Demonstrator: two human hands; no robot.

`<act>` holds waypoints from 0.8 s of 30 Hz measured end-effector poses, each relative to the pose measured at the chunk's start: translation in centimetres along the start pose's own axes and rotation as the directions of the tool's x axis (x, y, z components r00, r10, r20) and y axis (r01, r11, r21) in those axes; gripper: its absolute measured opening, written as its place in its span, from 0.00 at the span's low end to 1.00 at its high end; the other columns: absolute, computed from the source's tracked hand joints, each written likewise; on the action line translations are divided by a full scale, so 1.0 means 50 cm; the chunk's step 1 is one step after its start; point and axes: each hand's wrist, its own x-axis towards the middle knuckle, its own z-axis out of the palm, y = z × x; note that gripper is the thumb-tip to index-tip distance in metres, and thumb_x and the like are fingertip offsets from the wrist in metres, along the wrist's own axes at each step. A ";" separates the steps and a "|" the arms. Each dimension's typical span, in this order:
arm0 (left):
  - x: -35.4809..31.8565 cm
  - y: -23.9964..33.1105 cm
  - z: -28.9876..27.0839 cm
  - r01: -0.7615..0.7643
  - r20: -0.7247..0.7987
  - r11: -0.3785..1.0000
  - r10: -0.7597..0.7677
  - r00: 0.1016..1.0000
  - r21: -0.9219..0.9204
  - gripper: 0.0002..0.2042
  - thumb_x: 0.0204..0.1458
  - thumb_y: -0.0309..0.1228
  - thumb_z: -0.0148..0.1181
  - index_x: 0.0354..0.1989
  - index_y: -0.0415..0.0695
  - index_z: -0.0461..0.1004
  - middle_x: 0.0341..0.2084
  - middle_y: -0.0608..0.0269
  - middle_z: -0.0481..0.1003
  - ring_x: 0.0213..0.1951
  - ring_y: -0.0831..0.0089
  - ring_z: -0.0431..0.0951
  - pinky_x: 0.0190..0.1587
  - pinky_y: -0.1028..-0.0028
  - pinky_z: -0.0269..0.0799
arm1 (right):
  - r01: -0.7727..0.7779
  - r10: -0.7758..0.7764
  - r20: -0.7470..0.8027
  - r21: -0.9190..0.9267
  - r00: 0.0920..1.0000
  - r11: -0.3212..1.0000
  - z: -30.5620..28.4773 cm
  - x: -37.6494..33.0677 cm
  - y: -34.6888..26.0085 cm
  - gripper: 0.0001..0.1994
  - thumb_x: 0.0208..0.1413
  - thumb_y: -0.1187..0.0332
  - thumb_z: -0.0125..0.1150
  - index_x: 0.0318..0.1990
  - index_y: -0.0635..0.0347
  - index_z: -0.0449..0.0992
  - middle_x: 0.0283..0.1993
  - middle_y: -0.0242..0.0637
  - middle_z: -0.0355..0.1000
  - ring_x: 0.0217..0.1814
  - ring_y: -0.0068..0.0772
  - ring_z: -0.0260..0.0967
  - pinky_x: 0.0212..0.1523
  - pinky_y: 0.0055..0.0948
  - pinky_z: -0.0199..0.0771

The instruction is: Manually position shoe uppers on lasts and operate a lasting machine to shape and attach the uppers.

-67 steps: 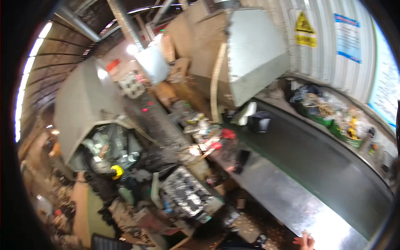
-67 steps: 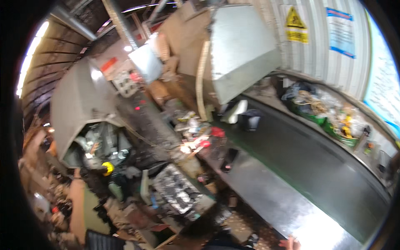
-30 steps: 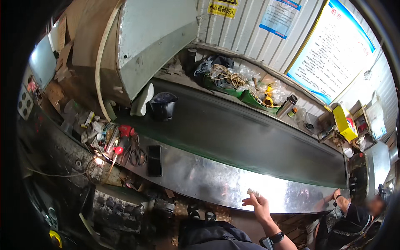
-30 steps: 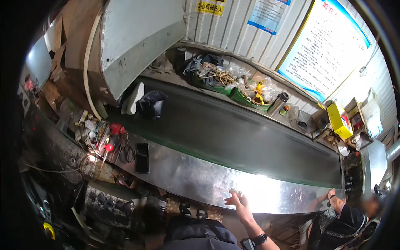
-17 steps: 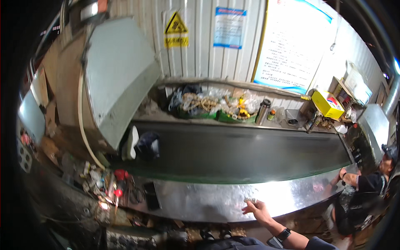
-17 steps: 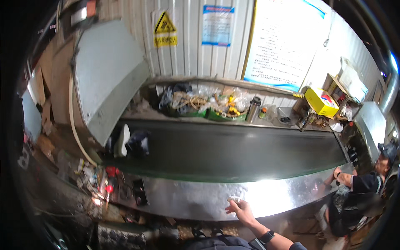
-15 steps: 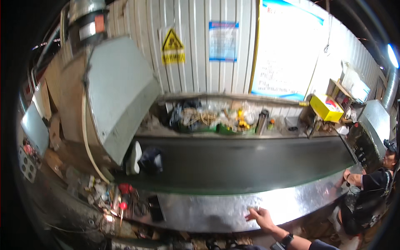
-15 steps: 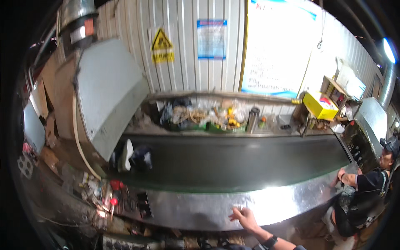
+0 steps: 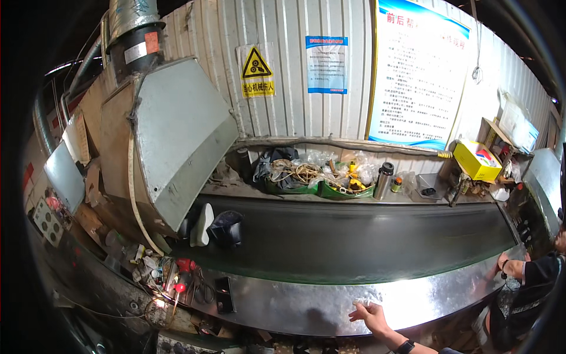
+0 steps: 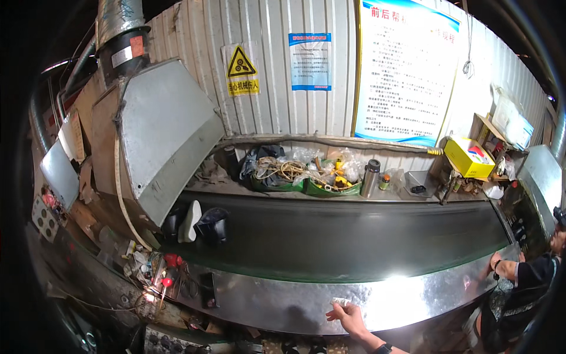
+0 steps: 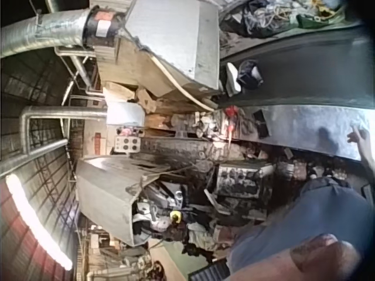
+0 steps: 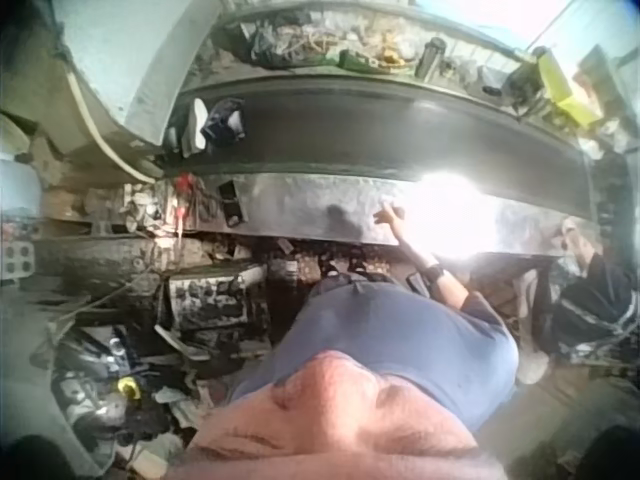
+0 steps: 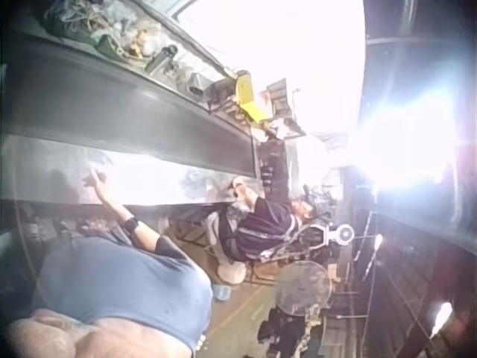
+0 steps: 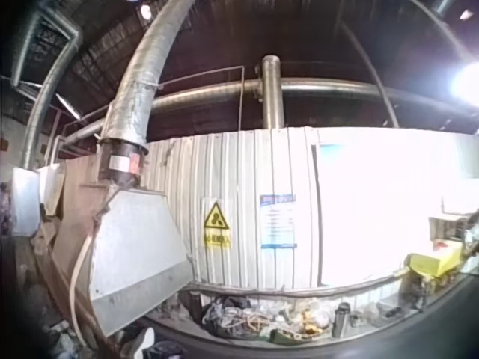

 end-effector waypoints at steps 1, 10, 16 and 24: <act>-0.004 -0.009 0.003 0.010 -0.012 1.000 -0.010 1.000 -0.013 0.17 0.58 0.24 0.62 0.57 0.40 0.75 0.51 0.54 0.77 0.52 0.66 0.78 0.54 0.66 0.73 | 0.008 -0.008 0.021 -0.018 1.000 1.000 0.004 0.006 -0.007 0.23 0.68 0.59 0.59 0.50 0.80 0.75 0.36 0.53 0.81 0.35 0.39 0.82 0.43 0.34 0.82; -0.098 -0.076 0.028 -0.007 -0.133 0.995 -0.006 0.991 -0.100 0.17 0.58 0.24 0.62 0.57 0.40 0.74 0.51 0.54 0.77 0.52 0.66 0.78 0.54 0.66 0.73 | 0.059 -0.059 -0.014 0.004 0.998 0.998 0.010 0.025 -0.033 0.19 0.69 0.59 0.57 0.47 0.73 0.75 0.32 0.49 0.81 0.31 0.38 0.80 0.40 0.35 0.81; -0.271 -0.212 0.097 0.105 -0.337 0.951 -0.204 0.919 -0.291 0.18 0.58 0.24 0.62 0.57 0.40 0.74 0.52 0.53 0.77 0.53 0.66 0.78 0.54 0.66 0.73 | 0.044 -0.041 0.185 -0.013 0.982 0.999 0.081 0.068 0.001 0.19 0.69 0.59 0.57 0.49 0.74 0.74 0.30 0.49 0.79 0.30 0.39 0.79 0.35 0.37 0.83; -0.535 -0.449 0.335 0.370 -0.372 0.781 -0.582 0.723 -0.503 0.18 0.58 0.23 0.62 0.58 0.40 0.74 0.52 0.53 0.77 0.53 0.66 0.78 0.54 0.66 0.73 | -0.017 0.039 0.357 -0.063 0.933 0.998 0.144 0.175 0.134 0.17 0.69 0.58 0.57 0.52 0.64 0.74 0.26 0.49 0.77 0.23 0.39 0.77 0.30 0.35 0.80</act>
